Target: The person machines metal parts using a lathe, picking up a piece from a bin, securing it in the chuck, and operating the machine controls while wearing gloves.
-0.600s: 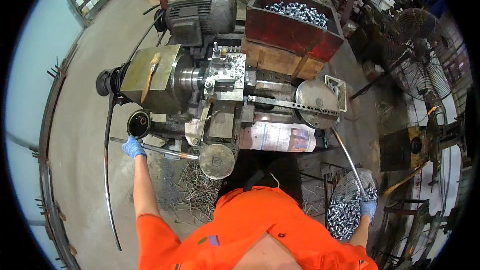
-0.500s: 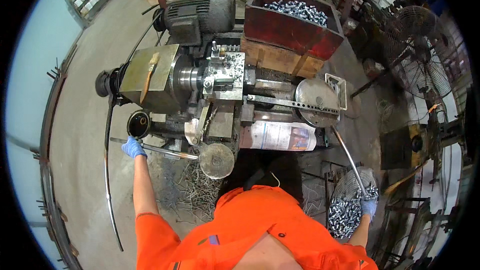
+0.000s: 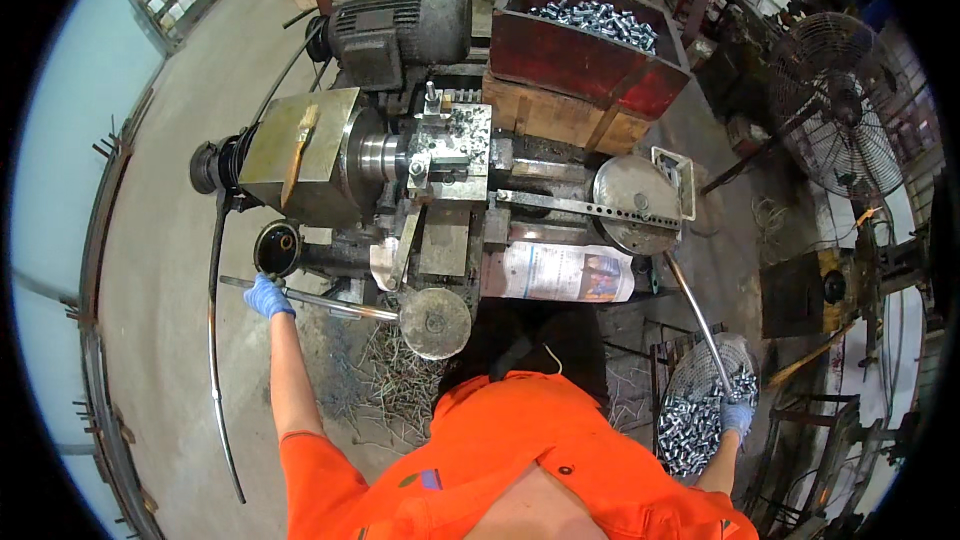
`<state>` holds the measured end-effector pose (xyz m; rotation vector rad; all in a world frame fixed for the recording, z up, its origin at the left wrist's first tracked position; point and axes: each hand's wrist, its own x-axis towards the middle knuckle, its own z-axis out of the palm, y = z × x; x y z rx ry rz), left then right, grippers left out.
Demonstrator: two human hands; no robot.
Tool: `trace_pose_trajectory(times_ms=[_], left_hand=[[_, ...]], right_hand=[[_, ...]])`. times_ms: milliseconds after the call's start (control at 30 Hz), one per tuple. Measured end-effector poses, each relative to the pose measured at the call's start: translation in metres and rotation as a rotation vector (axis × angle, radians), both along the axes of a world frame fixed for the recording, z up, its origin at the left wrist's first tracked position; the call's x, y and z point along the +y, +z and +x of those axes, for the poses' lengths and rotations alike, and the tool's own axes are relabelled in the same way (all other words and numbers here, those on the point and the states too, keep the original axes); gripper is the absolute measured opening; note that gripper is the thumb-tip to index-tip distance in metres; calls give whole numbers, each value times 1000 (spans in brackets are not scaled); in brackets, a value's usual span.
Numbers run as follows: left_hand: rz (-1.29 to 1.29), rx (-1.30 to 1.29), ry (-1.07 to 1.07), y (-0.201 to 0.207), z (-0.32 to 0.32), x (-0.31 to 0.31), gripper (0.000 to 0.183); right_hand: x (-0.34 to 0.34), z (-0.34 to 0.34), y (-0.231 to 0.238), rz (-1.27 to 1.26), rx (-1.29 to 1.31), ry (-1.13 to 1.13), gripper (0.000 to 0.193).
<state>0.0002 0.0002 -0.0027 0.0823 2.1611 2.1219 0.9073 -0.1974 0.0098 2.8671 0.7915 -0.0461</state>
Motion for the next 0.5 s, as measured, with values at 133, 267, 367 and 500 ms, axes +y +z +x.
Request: trace_pose_trajectory(times_ms=[133,267,367,500], left_hand=[[7,-4,-24,3,3,-1,14],[-18,35,-14,2,5,-1,14],[9,9,-2,-2,1,-2,14],[21,15,12,-7,-4,-1,13]], right_hand=[[-3,3,-3,-2,9,-37,43],[-8,11,-13,4,-1,-54,42],[-15,22,-21,10,27,-5,41],[-18,20,-21,8,37,1,42]])
